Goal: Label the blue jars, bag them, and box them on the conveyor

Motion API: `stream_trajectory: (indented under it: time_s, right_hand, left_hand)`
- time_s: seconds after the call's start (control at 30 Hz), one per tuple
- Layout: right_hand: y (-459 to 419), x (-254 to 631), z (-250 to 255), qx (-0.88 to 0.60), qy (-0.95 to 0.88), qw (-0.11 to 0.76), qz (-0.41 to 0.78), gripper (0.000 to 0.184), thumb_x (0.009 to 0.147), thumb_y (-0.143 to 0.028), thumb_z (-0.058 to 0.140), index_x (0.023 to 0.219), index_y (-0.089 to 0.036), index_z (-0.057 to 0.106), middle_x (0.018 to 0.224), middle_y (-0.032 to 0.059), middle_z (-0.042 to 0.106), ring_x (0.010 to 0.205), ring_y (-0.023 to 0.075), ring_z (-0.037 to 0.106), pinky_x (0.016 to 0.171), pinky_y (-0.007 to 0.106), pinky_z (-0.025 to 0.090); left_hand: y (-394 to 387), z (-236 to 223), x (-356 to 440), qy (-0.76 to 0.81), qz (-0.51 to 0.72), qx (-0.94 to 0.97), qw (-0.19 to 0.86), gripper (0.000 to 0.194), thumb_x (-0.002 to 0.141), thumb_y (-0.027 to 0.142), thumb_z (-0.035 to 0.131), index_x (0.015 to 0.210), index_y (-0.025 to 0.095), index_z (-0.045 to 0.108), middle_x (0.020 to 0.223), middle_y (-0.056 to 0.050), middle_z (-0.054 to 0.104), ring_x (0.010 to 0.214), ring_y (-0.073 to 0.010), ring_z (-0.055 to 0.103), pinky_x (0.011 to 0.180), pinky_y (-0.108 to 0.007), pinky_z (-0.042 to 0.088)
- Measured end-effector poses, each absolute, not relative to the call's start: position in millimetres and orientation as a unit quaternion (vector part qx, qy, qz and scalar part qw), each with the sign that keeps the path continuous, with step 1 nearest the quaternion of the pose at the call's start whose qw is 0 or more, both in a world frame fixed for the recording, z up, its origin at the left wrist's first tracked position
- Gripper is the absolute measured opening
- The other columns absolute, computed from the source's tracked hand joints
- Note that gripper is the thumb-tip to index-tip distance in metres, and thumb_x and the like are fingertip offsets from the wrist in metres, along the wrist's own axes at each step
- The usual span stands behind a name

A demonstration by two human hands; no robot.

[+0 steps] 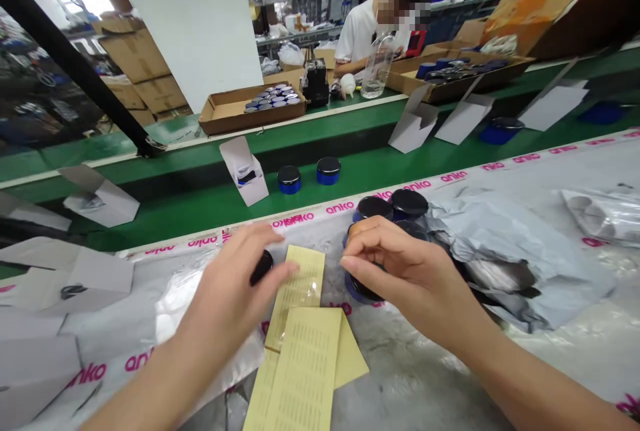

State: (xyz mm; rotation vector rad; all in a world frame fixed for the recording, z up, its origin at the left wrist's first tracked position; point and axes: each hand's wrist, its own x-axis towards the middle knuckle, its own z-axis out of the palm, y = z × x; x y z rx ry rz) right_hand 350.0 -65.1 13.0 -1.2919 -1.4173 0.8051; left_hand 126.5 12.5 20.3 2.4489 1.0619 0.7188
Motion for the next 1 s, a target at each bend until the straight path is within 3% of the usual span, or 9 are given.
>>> stream_trajectory:
  time_s: [0.17,0.23,0.33,0.47,0.57,0.67,0.77,0.9,1.0]
  right_hand:
    - [-65,357,4,-0.547,-0.541,0.544,0.335,0.014,0.091,-0.028,0.067,0.077,-0.025,0.067,0.087,0.0030,0.061,0.081,0.0182,0.060,0.064,0.030,0.047]
    - [-66,357,0,-0.541,-0.536,0.550,0.341,0.013,0.090,-0.026,0.066,0.077,-0.025,0.067,0.086,0.0033,0.061,0.081,0.0182,0.061,0.064,0.030,0.048]
    - [-67,358,-3,-0.537,-0.530,0.551,0.357,0.012,0.090,-0.025,0.065,0.077,-0.025,0.067,0.087,0.0034,0.061,0.082,0.0185,0.061,0.065,0.031,0.048]
    - [-64,360,-5,-0.536,-0.523,0.549,0.370,0.013,0.089,-0.027,0.066,0.077,-0.025,0.067,0.086,0.0032,0.061,0.082,0.0188,0.061,0.066,0.032,0.047]
    - [-63,360,-6,-0.536,-0.516,0.556,0.370,0.013,0.089,-0.029,0.067,0.077,-0.024,0.068,0.089,0.0038,0.061,0.077,0.0177,0.060,0.063,0.032,0.046]
    - [-64,361,-6,-0.542,-0.509,0.557,0.370,0.014,0.089,-0.030,0.068,0.077,-0.024,0.069,0.093,0.0048,0.062,0.075,0.0167,0.059,0.061,0.030,0.046]
    - [-66,360,-5,-0.541,-0.513,0.557,0.366,0.015,0.089,-0.031,0.068,0.076,-0.024,0.069,0.093,0.0053,0.062,0.078,0.0174,0.060,0.061,0.029,0.047]
    - [-65,358,-2,-0.536,-0.514,0.566,0.359,0.015,0.089,-0.031,0.068,0.076,-0.024,0.068,0.091,0.0046,0.062,0.078,0.0173,0.060,0.062,0.029,0.049]
    - [-64,361,-1,-0.542,-0.501,0.575,0.352,0.015,0.087,-0.032,0.070,0.074,-0.024,0.068,0.092,0.0049,0.062,0.080,0.0184,0.062,0.065,0.030,0.051]
  left_hand:
    - [114,27,211,0.469,0.114,0.862,0.153,0.056,0.089,0.024,0.075,0.137,0.014,0.049,0.144,-0.021,0.052,0.134,-0.0349,0.055,0.109,-0.045,0.045]
    - [140,19,236,0.523,0.059,0.837,0.152,0.073,0.076,0.010,0.083,0.138,0.011,0.046,0.144,-0.027,0.050,0.138,-0.0421,0.051,0.109,-0.049,0.043]
    - [158,7,252,0.556,0.038,0.816,0.156,0.064,0.073,0.008,0.085,0.128,0.010,0.052,0.134,-0.029,0.054,0.129,-0.0484,0.059,0.104,-0.056,0.046]
    - [166,-1,245,0.567,0.077,0.803,0.166,0.044,0.086,0.031,0.078,0.121,0.015,0.056,0.132,-0.023,0.051,0.118,-0.0434,0.065,0.101,-0.055,0.048]
    - [168,-8,238,0.556,0.123,0.800,0.190,0.038,0.084,0.023,0.078,0.119,0.020,0.061,0.133,-0.015,0.047,0.117,-0.0330,0.065,0.106,-0.045,0.047]
    - [169,-18,234,0.519,0.160,0.808,0.229,0.063,0.076,0.011,0.082,0.131,0.028,0.057,0.131,-0.009,0.049,0.121,-0.0236,0.062,0.109,-0.034,0.045]
    - [170,-29,235,0.544,0.232,0.750,0.297,0.095,0.068,0.018,0.091,0.146,0.026,0.037,0.135,-0.012,0.049,0.123,-0.0247,0.059,0.109,-0.038,0.045]
    - [170,-30,238,0.577,0.282,0.686,0.342,0.080,0.068,0.016,0.089,0.131,0.016,0.040,0.131,-0.019,0.054,0.119,-0.0288,0.060,0.103,-0.045,0.047]
    - [156,-10,232,0.533,0.301,0.701,0.366,0.074,0.066,0.005,0.083,0.126,0.019,0.042,0.126,-0.012,0.060,0.111,-0.0221,0.063,0.101,-0.039,0.049]
